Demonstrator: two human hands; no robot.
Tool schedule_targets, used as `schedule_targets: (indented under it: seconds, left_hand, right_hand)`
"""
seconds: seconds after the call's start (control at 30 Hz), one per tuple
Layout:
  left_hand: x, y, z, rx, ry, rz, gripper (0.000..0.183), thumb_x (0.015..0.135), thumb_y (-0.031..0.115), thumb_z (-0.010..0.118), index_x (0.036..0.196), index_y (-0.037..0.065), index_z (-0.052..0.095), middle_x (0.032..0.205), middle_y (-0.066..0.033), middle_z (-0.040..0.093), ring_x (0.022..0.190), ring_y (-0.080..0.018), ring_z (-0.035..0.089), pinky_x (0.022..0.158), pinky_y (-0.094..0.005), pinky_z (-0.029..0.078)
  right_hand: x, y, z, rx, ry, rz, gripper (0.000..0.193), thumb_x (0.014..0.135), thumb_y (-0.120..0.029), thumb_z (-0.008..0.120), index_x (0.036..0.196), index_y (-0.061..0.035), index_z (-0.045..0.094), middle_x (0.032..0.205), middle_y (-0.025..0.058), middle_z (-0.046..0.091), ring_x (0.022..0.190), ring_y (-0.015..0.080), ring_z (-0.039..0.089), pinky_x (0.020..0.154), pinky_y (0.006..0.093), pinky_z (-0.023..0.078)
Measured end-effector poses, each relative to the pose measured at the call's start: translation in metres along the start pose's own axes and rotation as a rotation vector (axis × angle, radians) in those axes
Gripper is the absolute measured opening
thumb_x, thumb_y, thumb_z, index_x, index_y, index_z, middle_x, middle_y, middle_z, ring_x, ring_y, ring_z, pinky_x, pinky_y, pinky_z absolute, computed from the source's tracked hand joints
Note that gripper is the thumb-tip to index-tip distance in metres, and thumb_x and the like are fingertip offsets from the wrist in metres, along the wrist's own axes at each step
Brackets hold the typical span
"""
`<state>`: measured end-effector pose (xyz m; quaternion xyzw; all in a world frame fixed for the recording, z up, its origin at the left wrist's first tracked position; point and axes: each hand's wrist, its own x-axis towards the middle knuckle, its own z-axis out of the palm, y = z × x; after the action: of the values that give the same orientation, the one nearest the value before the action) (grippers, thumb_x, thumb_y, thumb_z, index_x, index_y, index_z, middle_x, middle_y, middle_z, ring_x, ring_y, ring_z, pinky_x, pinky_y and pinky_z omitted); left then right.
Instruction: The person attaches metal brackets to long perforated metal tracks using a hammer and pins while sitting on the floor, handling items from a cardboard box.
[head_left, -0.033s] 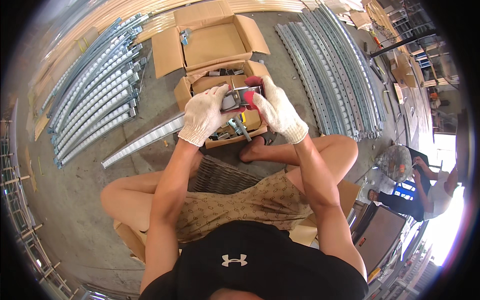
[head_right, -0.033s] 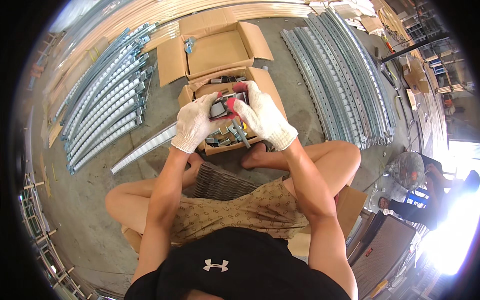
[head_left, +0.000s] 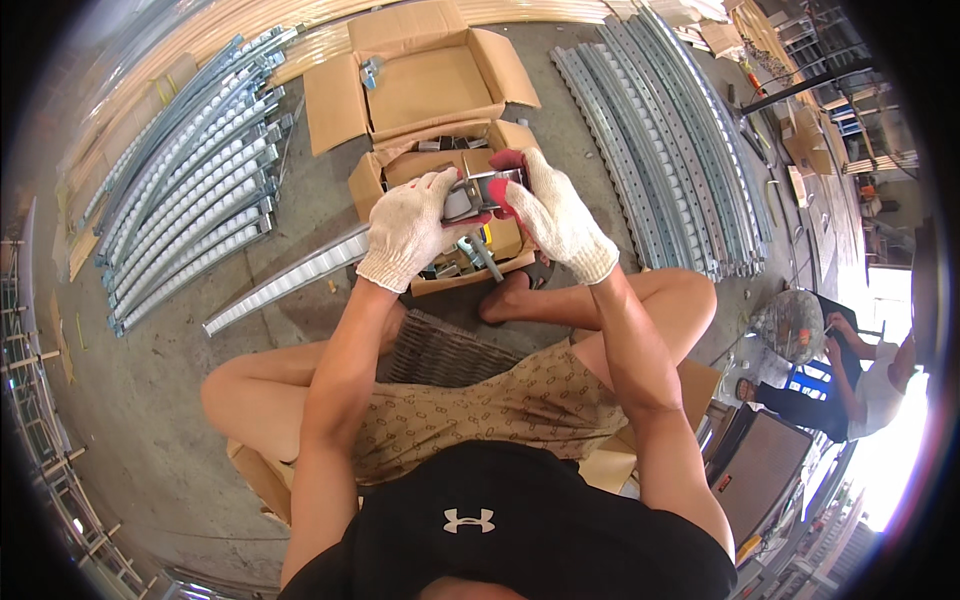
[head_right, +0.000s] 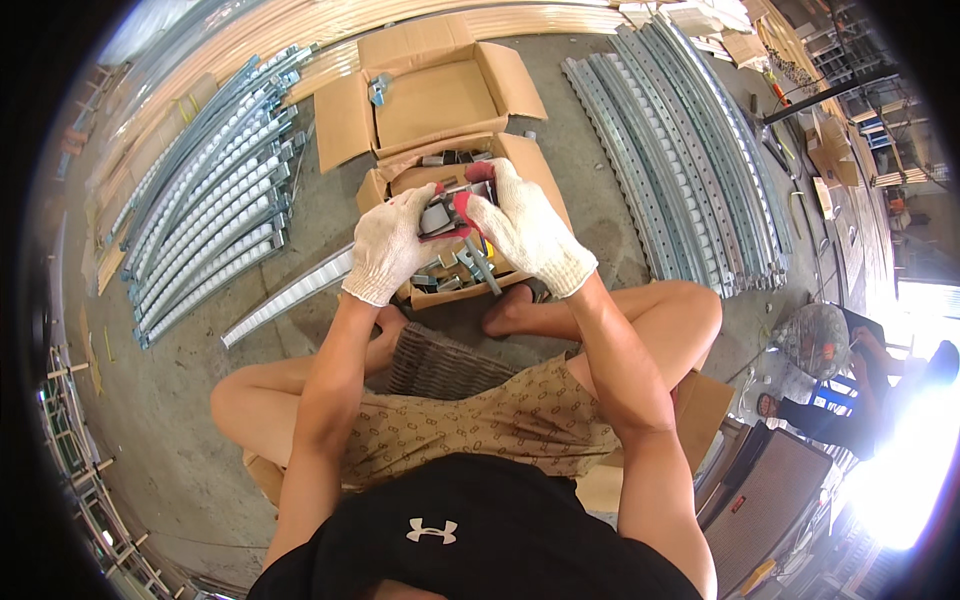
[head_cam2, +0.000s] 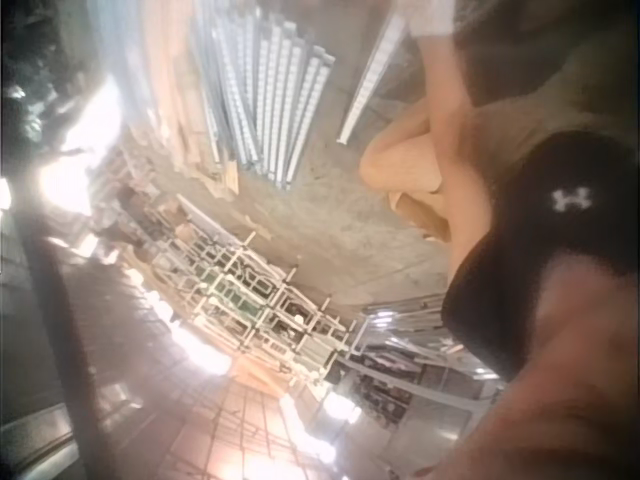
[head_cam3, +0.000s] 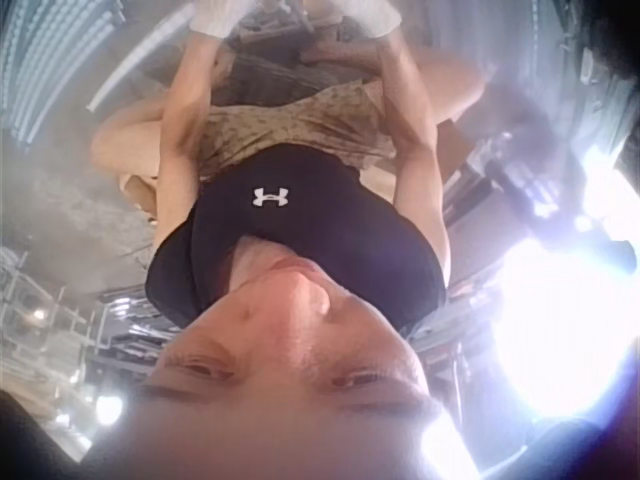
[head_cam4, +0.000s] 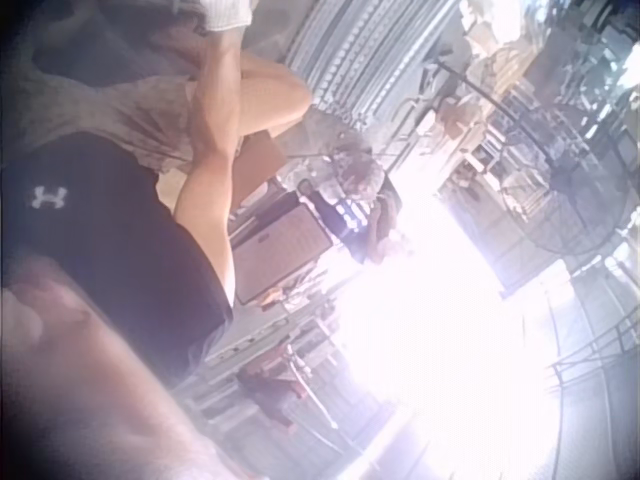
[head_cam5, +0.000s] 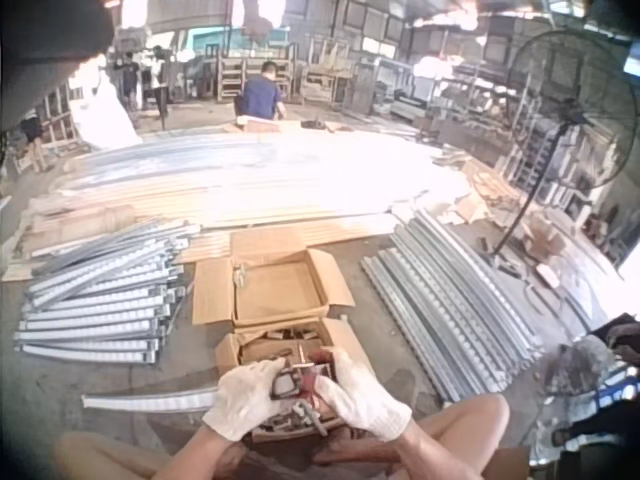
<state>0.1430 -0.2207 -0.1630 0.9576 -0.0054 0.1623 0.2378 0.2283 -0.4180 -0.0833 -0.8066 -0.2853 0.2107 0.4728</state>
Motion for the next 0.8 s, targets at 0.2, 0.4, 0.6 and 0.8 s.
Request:
schedule_targets:
  seconds: [0.2,0.4,0.6,0.8]
  left_hand:
    - [0.000,-0.001,-0.008,0.001,0.030,-0.009,0.070,0.075,0.050,0.088,0.126,0.008,0.067,0.108,-0.0116,0.076,0.096,-0.0313,0.074,0.082,-0.0405,0.059]
    - [0.001,0.000,-0.009,0.041,0.031,-0.004,0.070,0.075,0.052,0.087,0.126,0.008,0.067,0.106,-0.0105,0.075,0.094,-0.0302,0.074,0.080,-0.0404,0.059]
    - [-0.003,-0.003,-0.006,0.038,0.094,0.074,0.069,0.076,0.053,0.085,0.126,0.008,0.065,0.101,-0.0094,0.073,0.087,-0.0301,0.073,0.076,-0.0410,0.058]
    - [-0.005,-0.003,-0.008,0.018,0.103,0.078,0.069,0.074,0.048,0.088,0.124,0.007,0.067,0.103,-0.0101,0.074,0.088,-0.0305,0.074,0.078,-0.0399,0.059]
  right_hand:
    - [0.001,-0.010,-0.001,-0.028,-0.023,-0.038,0.044,0.102,-0.030,0.062,0.127,0.0055,0.055,0.082,0.0184,0.069,0.075,0.0282,0.068,0.074,0.0399,0.053]
    - [-0.001,-0.010,-0.002,-0.024,-0.038,-0.108,0.047,0.103,-0.033,0.063,0.128,0.0050,0.054,0.081,0.0188,0.068,0.074,0.0299,0.067,0.073,0.0402,0.053]
    - [0.001,-0.013,-0.002,0.059,-0.042,-0.111,0.049,0.101,-0.036,0.066,0.126,0.0050,0.054,0.084,0.0163,0.069,0.072,0.0225,0.065,0.072,0.0377,0.053]
    - [0.005,-0.005,0.009,0.113,-0.006,-0.116,0.048,0.098,-0.034,0.068,0.122,0.0053,0.055,0.087,0.0161,0.070,0.075,0.0204,0.067,0.072,0.0368,0.054]
